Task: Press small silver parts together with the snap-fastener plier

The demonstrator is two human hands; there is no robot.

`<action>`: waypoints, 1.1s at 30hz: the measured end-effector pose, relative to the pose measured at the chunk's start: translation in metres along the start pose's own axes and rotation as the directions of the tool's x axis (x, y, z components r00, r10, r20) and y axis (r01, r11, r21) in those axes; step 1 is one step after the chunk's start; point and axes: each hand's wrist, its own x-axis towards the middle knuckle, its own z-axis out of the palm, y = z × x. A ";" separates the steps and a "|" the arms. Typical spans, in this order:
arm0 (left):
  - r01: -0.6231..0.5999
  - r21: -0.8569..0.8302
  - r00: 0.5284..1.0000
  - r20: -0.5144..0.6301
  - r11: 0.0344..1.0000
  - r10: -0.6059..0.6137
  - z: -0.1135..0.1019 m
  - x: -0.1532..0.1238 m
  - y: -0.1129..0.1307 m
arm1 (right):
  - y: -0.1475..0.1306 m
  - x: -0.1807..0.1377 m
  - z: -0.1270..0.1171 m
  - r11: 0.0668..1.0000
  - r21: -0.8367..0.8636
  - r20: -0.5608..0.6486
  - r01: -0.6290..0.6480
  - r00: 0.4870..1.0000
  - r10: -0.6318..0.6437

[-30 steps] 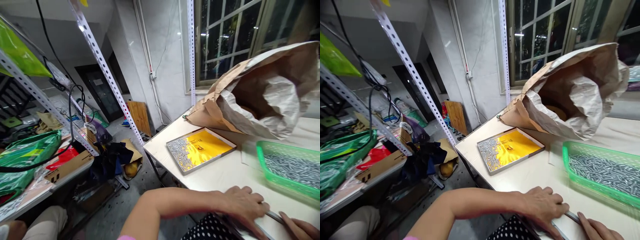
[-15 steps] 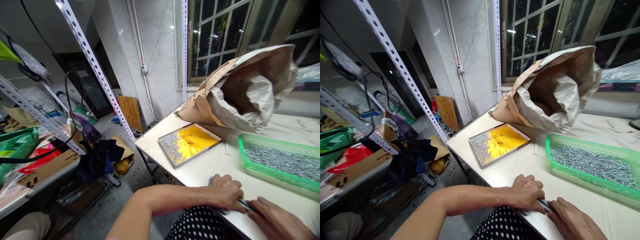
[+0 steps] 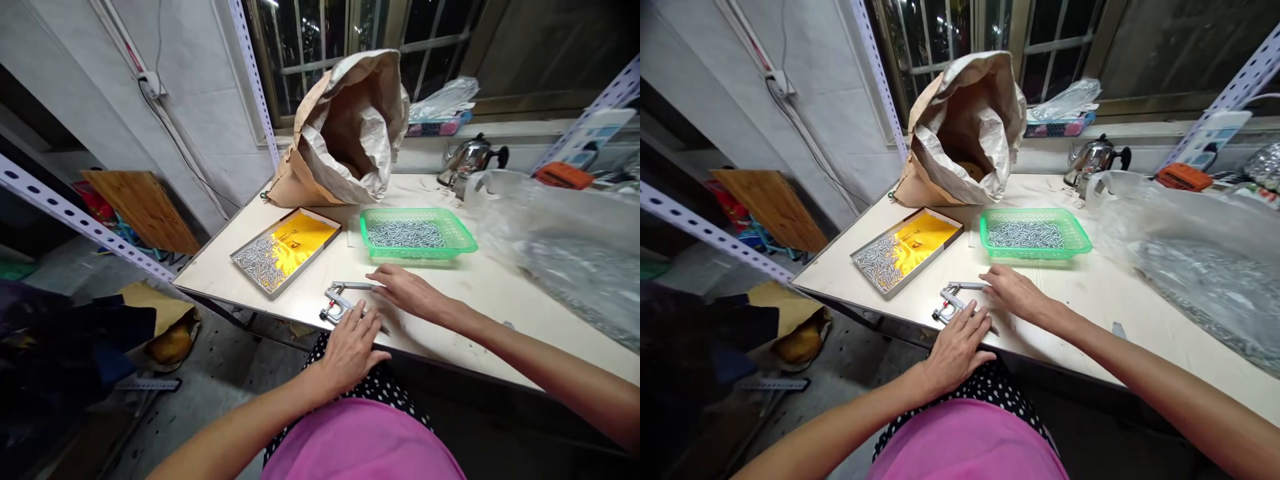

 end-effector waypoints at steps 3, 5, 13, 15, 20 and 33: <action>0.023 -0.021 1.000 -0.007 1.000 -0.024 0.008 0.006 0.008 | -0.008 0.012 0.000 0.989 -0.130 0.102 -0.069 0.991 0.083; 0.038 -0.038 0.999 -0.015 0.999 -0.038 0.013 0.010 0.009 | -0.009 0.017 0.008 0.976 -0.193 0.153 -0.099 0.980 0.130; 0.064 -0.116 0.996 -0.059 0.991 -0.071 0.027 0.007 0.009 | 0.033 0.031 0.037 0.996 -0.037 0.037 -0.086 0.995 0.088; 0.054 -0.130 0.996 -0.062 0.990 -0.063 0.028 0.007 0.009 | 0.039 0.034 0.036 0.997 -0.018 0.017 -0.079 0.997 0.079; 0.048 -0.136 0.996 -0.065 0.990 -0.058 0.027 0.008 0.007 | 0.035 0.040 0.022 0.985 -0.124 0.066 -0.119 0.990 0.128; 0.041 -0.104 0.985 -0.162 0.994 -0.057 0.040 0.005 0.006 | -0.073 0.066 0.028 0.947 -0.067 0.165 0.315 0.939 -0.300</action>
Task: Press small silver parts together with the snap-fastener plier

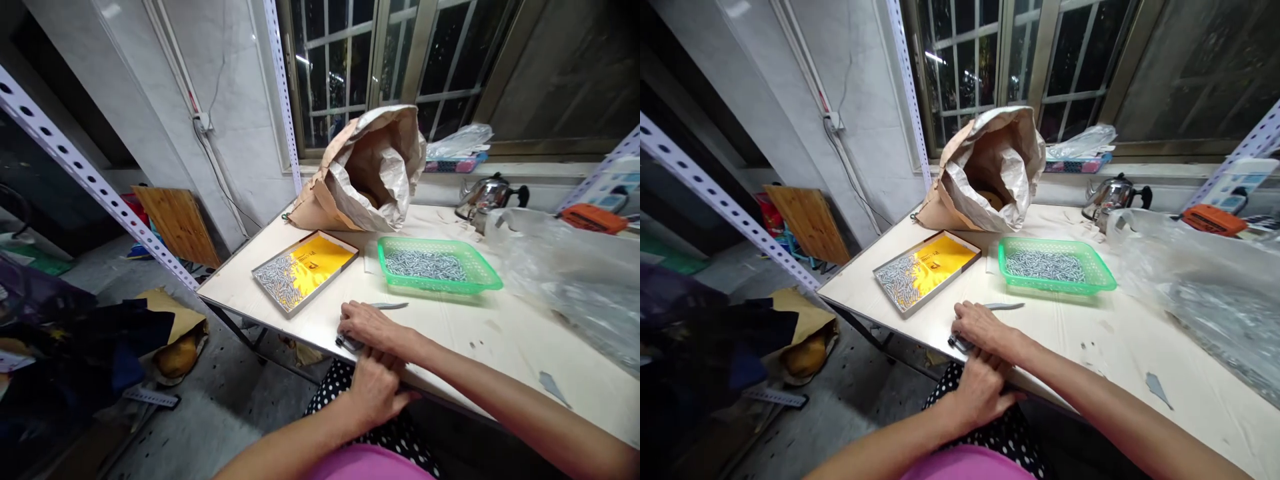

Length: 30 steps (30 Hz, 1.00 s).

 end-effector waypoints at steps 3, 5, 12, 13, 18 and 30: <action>0.002 0.020 1.000 -0.015 1.000 -0.002 0.002 -0.001 0.001 | 0.003 0.004 0.013 1.000 0.009 0.020 -0.009 1.000 0.009; 0.019 0.031 1.000 0.001 0.999 -0.019 0.006 -0.002 0.001 | 0.006 0.006 0.021 0.999 0.042 -0.005 0.009 1.000 -0.009; 0.001 0.024 0.999 0.046 1.000 -0.002 -0.003 -0.004 0.002 | 0.004 -0.006 -0.025 0.891 0.430 -0.631 0.143 0.754 0.184; -0.008 0.013 0.998 0.061 1.000 0.007 -0.011 -0.003 0.003 | 0.011 -0.012 -0.041 0.907 0.408 -0.721 0.108 0.647 0.247; 0.020 -0.035 0.999 0.044 0.999 -0.018 -0.069 0.016 -0.014 | 0.092 -0.060 -0.089 0.888 0.211 -0.865 -0.409 0.345 0.364; 0.724 0.342 0.642 -0.015 0.599 -0.767 -0.155 0.079 -0.221 | 0.007 -0.084 0.021 0.827 0.452 -0.427 -0.334 0.733 0.529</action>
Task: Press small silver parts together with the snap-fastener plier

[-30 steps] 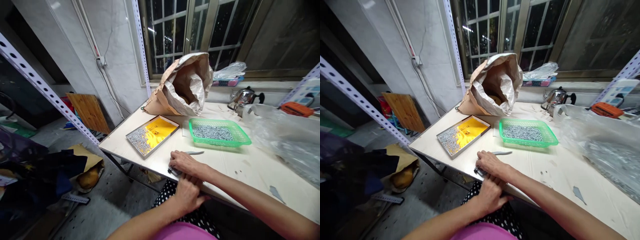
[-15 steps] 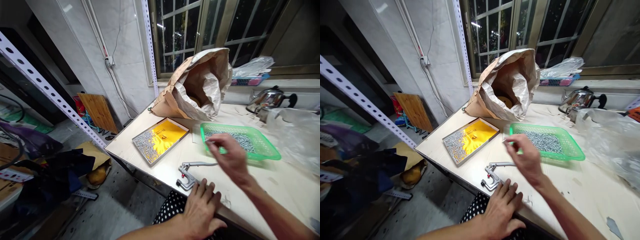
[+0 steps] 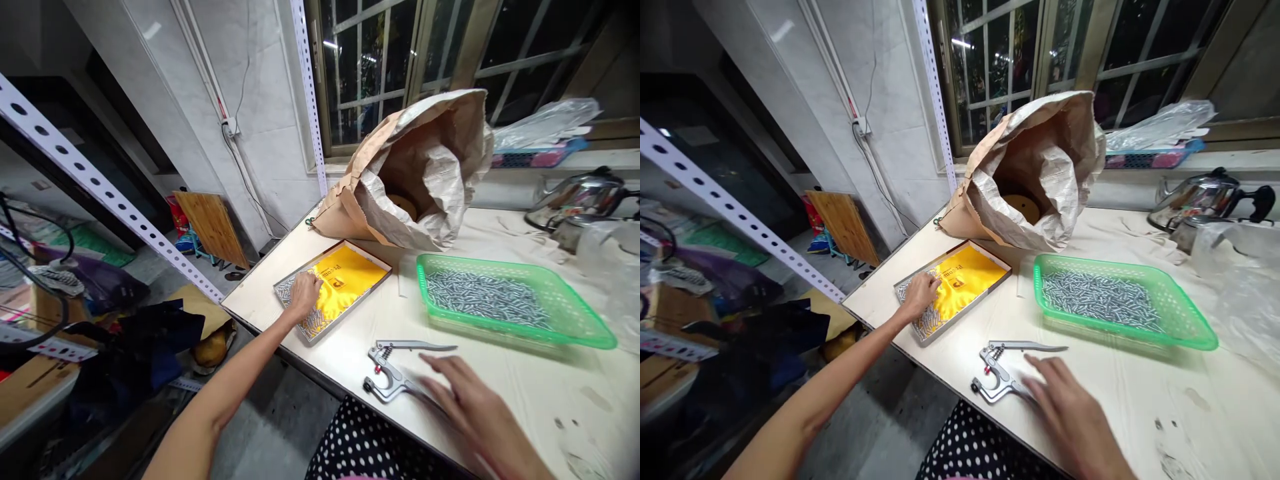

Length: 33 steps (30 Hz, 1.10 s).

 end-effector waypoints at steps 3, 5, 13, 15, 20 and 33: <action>0.031 0.024 0.999 0.024 0.999 -0.031 0.011 0.012 -0.003 | -0.014 -0.020 0.029 0.998 0.044 0.023 -0.044 0.999 0.043; 0.031 0.031 0.999 0.031 0.999 -0.032 0.017 0.015 -0.001 | -0.010 -0.027 0.039 0.999 0.027 -0.003 -0.040 0.999 0.040; 0.023 0.059 0.997 0.076 0.998 -0.028 0.011 0.026 0.007 | -0.002 -0.025 0.043 0.995 -0.097 0.031 0.006 1.000 -0.003; -0.010 0.065 0.995 0.104 0.998 0.004 0.004 0.021 0.011 | -0.009 -0.023 0.041 0.986 -0.165 0.041 -0.005 0.999 0.012; -0.242 -0.241 0.954 0.119 0.940 0.277 -0.008 -0.022 0.039 | -0.016 -0.016 0.033 0.971 -0.238 0.151 -0.017 0.987 0.055; 0.098 -0.570 0.821 0.509 0.816 0.257 0.040 -0.105 0.062 | -0.013 -0.013 0.029 0.961 -0.265 0.191 -0.075 0.973 0.129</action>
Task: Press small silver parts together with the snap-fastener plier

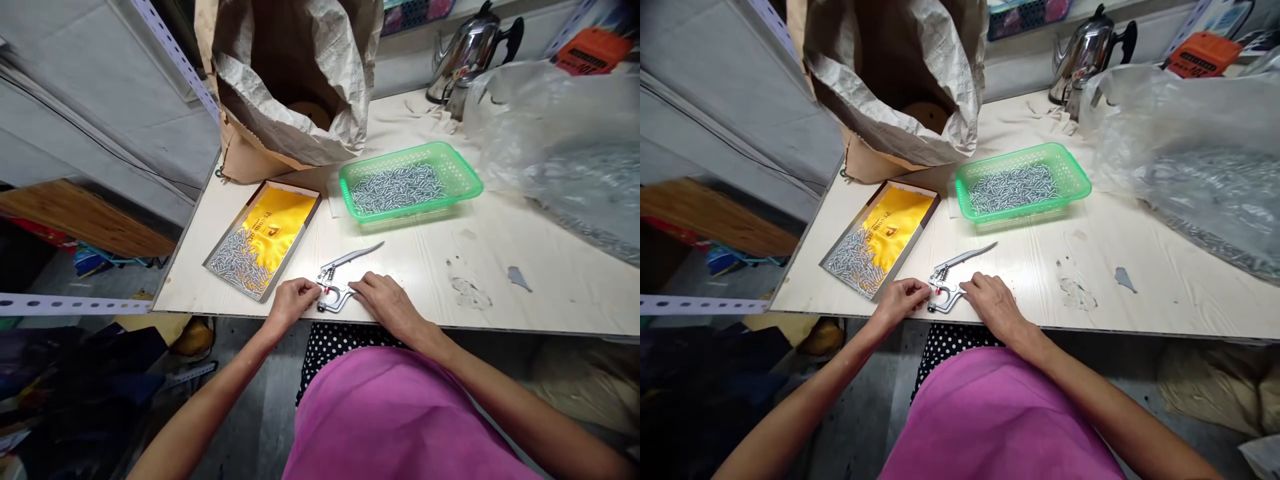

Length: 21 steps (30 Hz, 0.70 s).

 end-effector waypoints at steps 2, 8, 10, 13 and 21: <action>-0.014 0.041 1.000 -0.014 0.999 0.015 0.003 -0.001 0.000 | 0.001 -0.001 0.001 1.000 0.004 -0.013 -0.002 1.000 0.002; -0.032 0.114 0.999 -0.028 0.993 0.036 0.005 -0.004 0.009 | 0.001 -0.003 0.004 1.000 0.007 -0.042 0.007 0.999 -0.006; -0.026 0.149 0.999 -0.020 0.988 0.030 0.003 -0.005 0.012 | 0.001 -0.002 0.004 1.000 0.000 -0.038 0.019 0.999 -0.019; -0.032 0.200 0.999 -0.011 0.979 0.035 0.002 -0.006 0.014 | 0.003 -0.001 0.003 0.999 -0.005 -0.023 0.032 0.999 -0.032; -0.009 0.222 0.996 0.090 0.975 -0.011 0.001 -0.003 0.012 | 0.008 0.002 0.002 0.998 -0.022 0.017 0.056 0.998 -0.055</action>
